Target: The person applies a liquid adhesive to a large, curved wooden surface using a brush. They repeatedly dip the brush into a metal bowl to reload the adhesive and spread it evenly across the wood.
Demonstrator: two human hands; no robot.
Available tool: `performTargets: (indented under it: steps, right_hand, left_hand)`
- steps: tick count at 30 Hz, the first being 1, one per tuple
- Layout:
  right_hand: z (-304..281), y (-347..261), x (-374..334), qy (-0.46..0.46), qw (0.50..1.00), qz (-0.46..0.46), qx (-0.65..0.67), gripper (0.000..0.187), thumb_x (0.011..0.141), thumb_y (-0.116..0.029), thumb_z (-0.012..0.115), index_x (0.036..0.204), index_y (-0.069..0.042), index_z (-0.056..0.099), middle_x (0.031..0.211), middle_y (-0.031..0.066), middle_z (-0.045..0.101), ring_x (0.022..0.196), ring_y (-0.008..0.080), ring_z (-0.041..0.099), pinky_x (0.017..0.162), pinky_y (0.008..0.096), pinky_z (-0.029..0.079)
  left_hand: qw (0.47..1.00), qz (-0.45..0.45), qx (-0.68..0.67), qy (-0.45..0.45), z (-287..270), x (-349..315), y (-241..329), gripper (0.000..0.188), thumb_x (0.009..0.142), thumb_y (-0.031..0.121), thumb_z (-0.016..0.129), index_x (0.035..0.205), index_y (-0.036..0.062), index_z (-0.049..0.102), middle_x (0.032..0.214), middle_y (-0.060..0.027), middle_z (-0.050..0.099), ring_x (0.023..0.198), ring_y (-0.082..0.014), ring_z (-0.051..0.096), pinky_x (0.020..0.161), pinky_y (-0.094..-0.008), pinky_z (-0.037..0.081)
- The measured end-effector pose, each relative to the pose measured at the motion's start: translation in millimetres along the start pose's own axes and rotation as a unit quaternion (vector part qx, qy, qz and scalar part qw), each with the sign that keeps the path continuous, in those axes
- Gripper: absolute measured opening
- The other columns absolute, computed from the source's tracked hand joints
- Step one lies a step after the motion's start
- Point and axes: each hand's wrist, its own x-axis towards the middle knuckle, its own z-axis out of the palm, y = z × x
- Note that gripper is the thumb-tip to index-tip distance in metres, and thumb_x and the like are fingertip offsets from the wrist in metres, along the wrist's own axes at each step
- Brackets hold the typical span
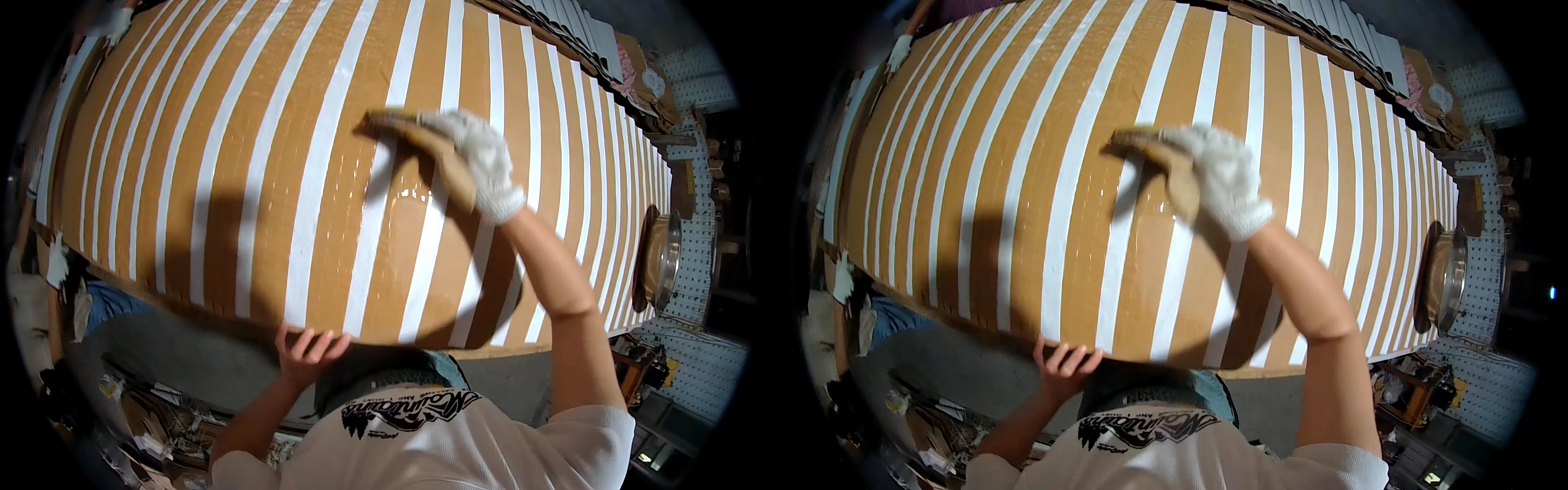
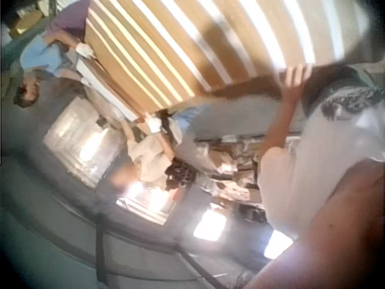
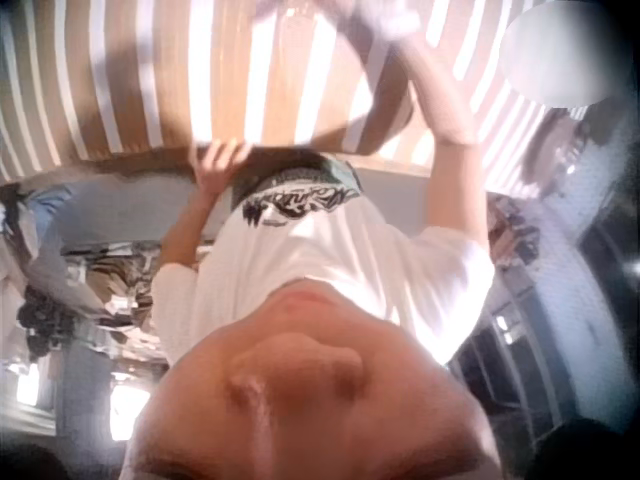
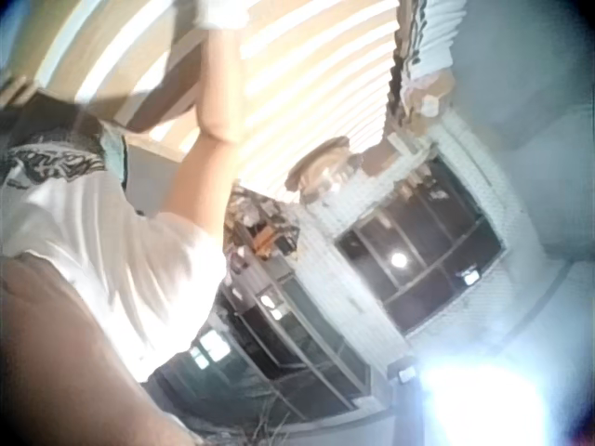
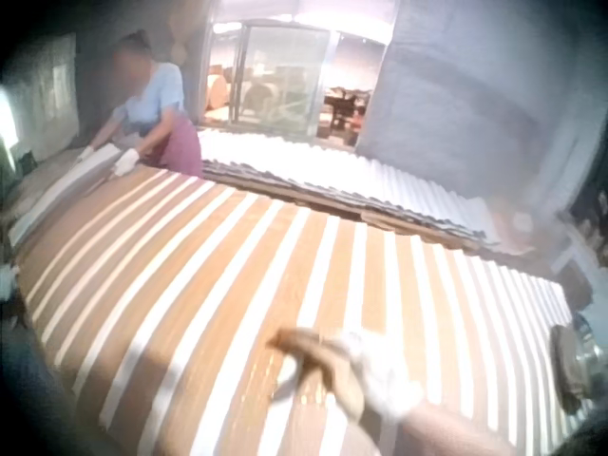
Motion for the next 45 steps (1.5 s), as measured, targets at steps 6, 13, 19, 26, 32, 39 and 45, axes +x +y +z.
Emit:
performTargets:
  steps: [6,13,19,26,32,39,45]
  right_hand:
    - [-68.5,-130.0,-128.7,-0.14,0.984,-0.025,0.106,0.052,0.075,0.005,0.059,0.123,-0.01,0.067,0.113,0.01,0.068,0.089,0.0253,0.069,0.062,0.0372,0.057]
    - [-54.6,-106.4,-117.6,-0.04,0.991,0.032,0.124,0.03,0.091,-0.013,0.063,0.12,-0.019,0.07,0.111,0.006,0.072,0.084,0.0177,0.07,0.064,0.0316,0.059]
    - [-65.1,-182.1,-176.5,-0.118,0.993,0.03,0.004,0.046,0.085,-0.001,0.058,0.126,-0.019,0.067,0.12,0.0075,0.07,0.087,0.0216,0.071,0.062,0.0295,0.057]
    - [-82.8,-117.1,-149.9,-0.292,0.941,0.172,0.006,0.031,0.09,-0.033,0.073,0.111,-0.011,0.073,0.089,0.0114,0.072,0.074,0.0152,0.068,0.053,0.0316,0.053]
    - [-66.0,-43.9,-148.7,-0.035,0.967,0.248,-0.039,0.03,0.095,-0.024,0.068,0.121,-0.009,0.071,0.108,0.0065,0.076,0.091,0.0194,0.072,0.074,0.0311,0.06]
    - [-102.4,-140.8,-234.9,-0.126,0.992,0.015,0.011,0.037,0.09,-0.023,0.07,0.126,-0.012,0.068,0.112,0.0071,0.073,0.081,0.0171,0.073,0.063,0.0268,0.062]
    - [-109.4,-91.6,-196.2,-0.203,0.956,0.186,0.099,0.03,0.095,-0.027,0.064,0.122,-0.015,0.071,0.111,0.0093,0.072,0.087,0.0164,0.068,0.07,0.0302,0.058]
  left_hand:
    - [1.0,-0.012,-0.002,0.028,3.5,-1.8,1.6,0.044,0.09,0.01,0.06,0.126,0.0347,0.067,0.141,0.003,0.042,0.132,-0.0247,0.037,0.109,-0.0621,0.038]
    - [0.999,-0.002,-0.037,-0.001,-7.7,5.3,-1.0,0.065,0.071,0.009,0.065,0.132,0.0299,0.066,0.136,-0.0002,0.047,0.128,-0.0269,0.038,0.114,-0.0624,0.029]
    - [0.997,-0.018,-0.064,-0.035,-18.1,-0.6,-0.3,0.064,0.075,0.01,0.067,0.135,0.0315,0.063,0.14,0.0024,0.046,0.128,-0.0256,0.04,0.116,-0.0621,0.029]
    - [0.998,-0.01,-0.06,-0.03,-20.2,1.6,-1.9,0.07,0.073,0.007,0.067,0.138,0.032,0.061,0.139,0.0036,0.048,0.126,-0.0236,0.042,0.116,-0.0606,0.03]
    - [0.997,0.001,-0.056,-0.054,-23.0,2.6,-0.8,0.075,0.071,0.007,0.068,0.141,0.0327,0.058,0.139,0.002,0.048,0.128,-0.0243,0.042,0.118,-0.0597,0.029]
    - [0.996,-0.043,-0.065,-0.054,-23.6,1.4,12.2,0.076,0.068,0.007,0.065,0.141,0.0298,0.058,0.138,-0.0009,0.05,0.129,-0.0285,0.042,0.119,-0.062,0.025]
    - [0.993,-0.037,-0.095,-0.06,-33.5,23.2,45.8,0.07,0.07,0.007,0.062,0.138,0.021,0.059,0.137,-0.0043,0.051,0.127,-0.0337,0.044,0.117,-0.0663,0.025]
